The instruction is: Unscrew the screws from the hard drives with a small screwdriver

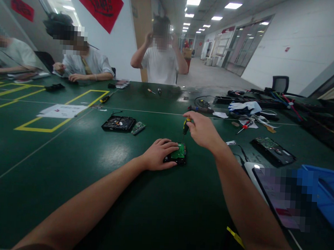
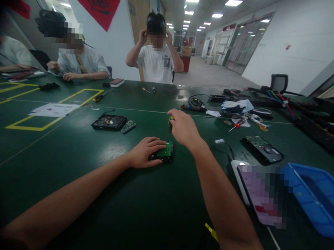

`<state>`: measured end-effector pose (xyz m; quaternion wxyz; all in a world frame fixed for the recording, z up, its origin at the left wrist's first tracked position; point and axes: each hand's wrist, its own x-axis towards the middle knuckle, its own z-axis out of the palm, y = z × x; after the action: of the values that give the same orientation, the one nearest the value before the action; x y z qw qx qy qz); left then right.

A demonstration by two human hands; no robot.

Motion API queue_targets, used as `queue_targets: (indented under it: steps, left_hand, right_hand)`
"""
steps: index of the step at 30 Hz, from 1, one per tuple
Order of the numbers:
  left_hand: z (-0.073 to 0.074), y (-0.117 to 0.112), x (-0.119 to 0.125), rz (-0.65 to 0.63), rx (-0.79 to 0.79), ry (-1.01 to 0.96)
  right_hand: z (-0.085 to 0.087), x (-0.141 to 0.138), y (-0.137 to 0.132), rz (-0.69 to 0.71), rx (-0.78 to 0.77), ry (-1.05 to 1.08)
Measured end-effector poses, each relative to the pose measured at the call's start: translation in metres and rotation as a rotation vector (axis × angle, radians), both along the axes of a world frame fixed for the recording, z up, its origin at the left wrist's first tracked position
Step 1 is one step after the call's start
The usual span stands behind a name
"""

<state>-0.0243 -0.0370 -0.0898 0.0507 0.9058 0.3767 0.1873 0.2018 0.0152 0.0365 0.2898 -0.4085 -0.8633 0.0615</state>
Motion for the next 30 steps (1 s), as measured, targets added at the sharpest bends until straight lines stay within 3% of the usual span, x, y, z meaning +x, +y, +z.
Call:
queue_targets:
  steps: [5, 12, 19, 30]
  left_hand:
    - [0.0006, 0.0003, -0.0005, -0.002, -0.008, 0.000]
    - [0.0008, -0.0005, 0.0001, -0.001, 0.002, -0.001]
    - [0.0022, -0.0009, -0.0005, -0.001, -0.007, 0.002]
    - [0.0009, -0.0001, -0.0003, 0.002, -0.008, 0.013]
  right_hand:
    - [0.0013, -0.0025, -0.0013, -0.036, -0.004, 0.003]
    - [0.0037, -0.0012, -0.0028, 0.039, -0.031, -0.032]
    - [-0.0018, -0.0012, 0.0019, -0.027, -0.054, -0.015]
    - [0.0033, -0.0033, -0.0039, 0.054, -0.036, -0.037]
